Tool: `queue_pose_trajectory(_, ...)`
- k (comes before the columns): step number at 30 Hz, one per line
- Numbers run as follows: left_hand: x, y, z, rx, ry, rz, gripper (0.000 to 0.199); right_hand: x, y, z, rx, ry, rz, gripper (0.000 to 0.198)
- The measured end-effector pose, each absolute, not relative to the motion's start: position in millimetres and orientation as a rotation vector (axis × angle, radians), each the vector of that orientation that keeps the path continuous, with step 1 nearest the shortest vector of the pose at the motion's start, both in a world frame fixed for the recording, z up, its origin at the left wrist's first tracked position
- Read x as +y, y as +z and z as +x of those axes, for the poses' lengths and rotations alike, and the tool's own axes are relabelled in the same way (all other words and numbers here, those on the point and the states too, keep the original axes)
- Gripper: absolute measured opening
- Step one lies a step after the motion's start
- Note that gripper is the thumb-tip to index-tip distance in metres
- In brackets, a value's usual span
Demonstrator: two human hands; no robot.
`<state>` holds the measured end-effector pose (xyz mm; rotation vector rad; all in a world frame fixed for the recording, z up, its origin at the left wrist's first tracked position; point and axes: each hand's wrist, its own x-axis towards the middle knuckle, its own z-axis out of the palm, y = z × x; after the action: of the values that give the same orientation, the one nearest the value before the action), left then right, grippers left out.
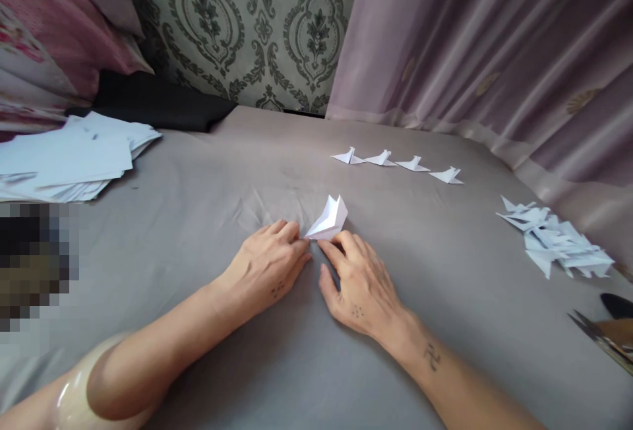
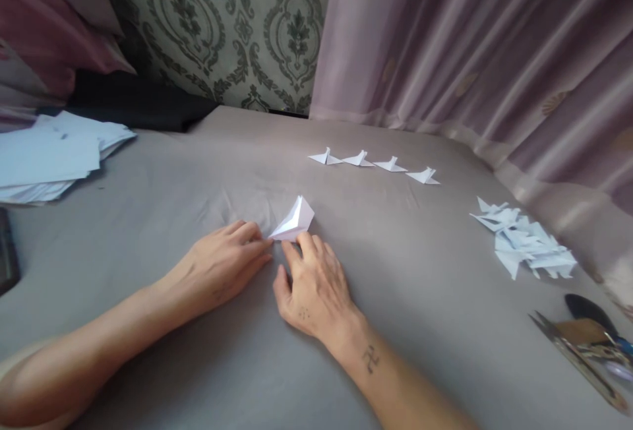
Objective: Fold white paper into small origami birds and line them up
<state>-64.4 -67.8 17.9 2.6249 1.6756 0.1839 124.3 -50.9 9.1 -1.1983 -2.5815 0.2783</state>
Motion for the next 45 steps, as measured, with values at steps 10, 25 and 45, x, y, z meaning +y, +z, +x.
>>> queue_pose_trajectory(10, -65.9, 16.1, -66.0, 1.732, 0.186, 2.648, 0.03, -47.7, 8.9, 124.2, -2.605, 0.274, -1.168, 0.038)
queue_pose_trajectory(25, -59.3, 26.2, -82.9, 1.64, 0.223, 2.526, 0.03, -41.2, 23.6, 125.8, -2.645, 0.449, -1.226, 0.036)
queue_pose_trajectory(45, -33.0, -6.5, -68.8, 1.679, 0.783, 1.974, 0.014, -45.0, 23.3, 126.4, -2.718, 0.356, -1.217, 0.045)
